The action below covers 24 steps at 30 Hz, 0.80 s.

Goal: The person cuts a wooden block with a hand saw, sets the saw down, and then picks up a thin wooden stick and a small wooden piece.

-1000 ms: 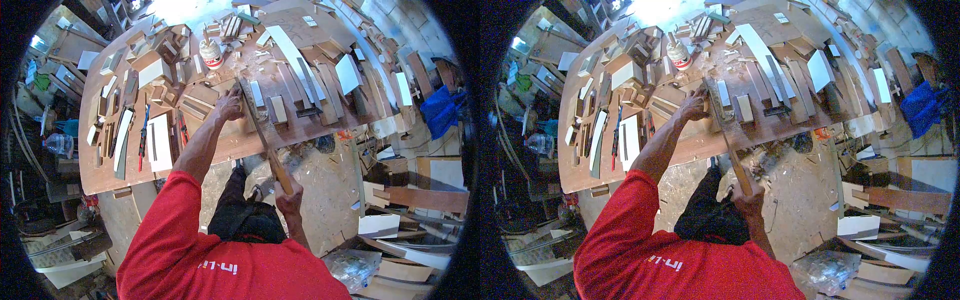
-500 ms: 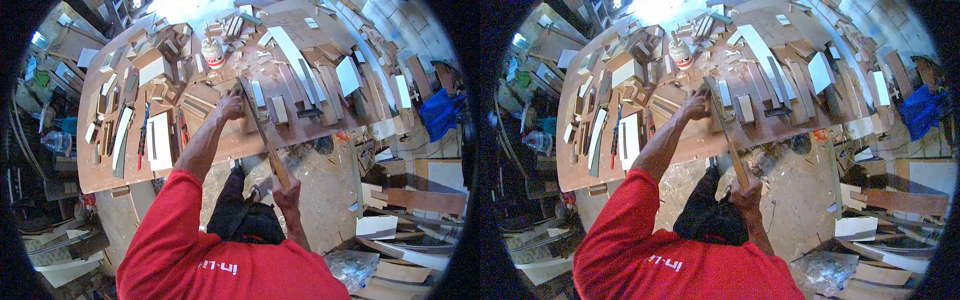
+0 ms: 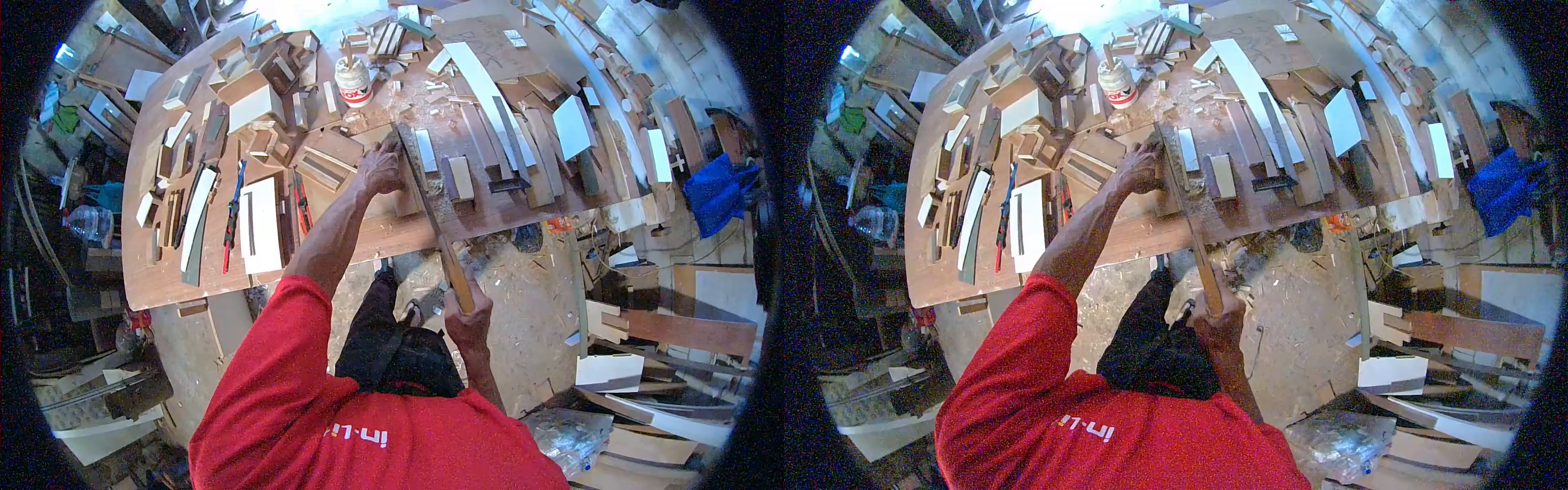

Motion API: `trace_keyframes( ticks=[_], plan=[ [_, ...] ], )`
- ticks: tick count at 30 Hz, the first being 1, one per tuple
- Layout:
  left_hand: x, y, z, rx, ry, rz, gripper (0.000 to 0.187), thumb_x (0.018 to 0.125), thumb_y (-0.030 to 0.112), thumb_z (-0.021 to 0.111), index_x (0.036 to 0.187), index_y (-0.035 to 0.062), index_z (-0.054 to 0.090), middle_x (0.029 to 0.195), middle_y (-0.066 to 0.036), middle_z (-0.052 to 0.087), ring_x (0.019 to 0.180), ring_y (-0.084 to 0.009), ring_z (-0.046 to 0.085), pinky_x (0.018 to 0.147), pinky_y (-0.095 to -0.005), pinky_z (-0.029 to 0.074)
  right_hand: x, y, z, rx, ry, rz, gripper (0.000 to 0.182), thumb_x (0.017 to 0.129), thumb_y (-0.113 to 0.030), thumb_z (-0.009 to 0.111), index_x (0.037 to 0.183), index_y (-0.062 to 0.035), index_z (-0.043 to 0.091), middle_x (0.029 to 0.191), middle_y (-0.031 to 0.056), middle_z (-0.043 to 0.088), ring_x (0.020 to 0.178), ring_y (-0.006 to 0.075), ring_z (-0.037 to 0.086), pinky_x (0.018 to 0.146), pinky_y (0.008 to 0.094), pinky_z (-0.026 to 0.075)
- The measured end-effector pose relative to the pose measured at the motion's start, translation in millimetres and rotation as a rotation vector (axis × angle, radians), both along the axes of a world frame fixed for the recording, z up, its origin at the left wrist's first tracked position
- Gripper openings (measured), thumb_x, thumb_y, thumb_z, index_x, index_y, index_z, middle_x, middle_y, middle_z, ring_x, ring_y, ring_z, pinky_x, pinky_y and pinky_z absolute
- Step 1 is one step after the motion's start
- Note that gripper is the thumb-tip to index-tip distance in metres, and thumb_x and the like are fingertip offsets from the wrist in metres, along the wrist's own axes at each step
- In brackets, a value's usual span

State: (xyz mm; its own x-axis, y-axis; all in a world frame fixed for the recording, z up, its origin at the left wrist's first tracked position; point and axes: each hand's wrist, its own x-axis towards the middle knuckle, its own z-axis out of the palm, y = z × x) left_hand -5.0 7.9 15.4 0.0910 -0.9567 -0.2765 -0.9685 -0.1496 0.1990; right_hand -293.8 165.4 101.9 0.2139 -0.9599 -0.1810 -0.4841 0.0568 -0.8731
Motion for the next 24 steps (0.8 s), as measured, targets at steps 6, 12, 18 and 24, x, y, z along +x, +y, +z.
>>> trace_keyframes(
  ticks=[6,12,18,24],
  plan=[
    [7.3,3.8,-41.1,-0.297,0.107,0.014,0.092,0.059,0.035,0.084,0.134,0.0045,0.040,0.136,-0.015,0.044,0.130,-0.0326,0.040,0.101,-0.0498,0.041,4.5,0.5,-11.3,-0.107,-0.005,-0.001,0.038,0.081,-0.012,0.054,0.117,-0.0005,0.058,0.061,0.0162,0.055,0.050,0.0273,0.059,0.050,0.0377,0.046],
    [7.4,7.4,-36.1,-0.306,0.169,0.004,0.087,0.062,0.031,0.082,0.133,0.0038,0.040,0.136,-0.017,0.044,0.129,-0.0343,0.040,0.101,-0.0479,0.042,-5.8,10.4,-14.0,-0.192,-0.023,-0.009,0.035,0.080,-0.013,0.055,0.111,0.0030,0.060,0.063,0.0203,0.057,0.052,0.0320,0.059,0.052,0.0396,0.046],
    [-2.1,19.5,-33.0,-0.320,0.054,-0.021,0.082,0.064,0.036,0.080,0.129,0.0019,0.044,0.137,-0.021,0.039,0.129,-0.0406,0.036,0.100,-0.0501,0.041,-3.8,-1.6,-20.1,-0.144,0.054,0.020,0.043,0.078,-0.012,0.056,0.118,0.0026,0.058,0.070,0.0236,0.060,0.059,0.0353,0.062,0.057,0.0408,0.048],
    [-2.5,40.7,-26.4,-0.260,0.009,-0.116,0.096,0.058,0.045,0.081,0.133,-0.0008,0.042,0.142,-0.023,0.034,0.136,-0.0400,0.028,0.100,-0.0537,0.038,-3.7,-10.1,-29.9,-0.128,-0.016,0.017,0.046,0.080,-0.008,0.056,0.124,0.0029,0.055,0.092,0.0209,0.066,0.078,0.0265,0.066,0.074,0.0351,0.051]
  ],
)
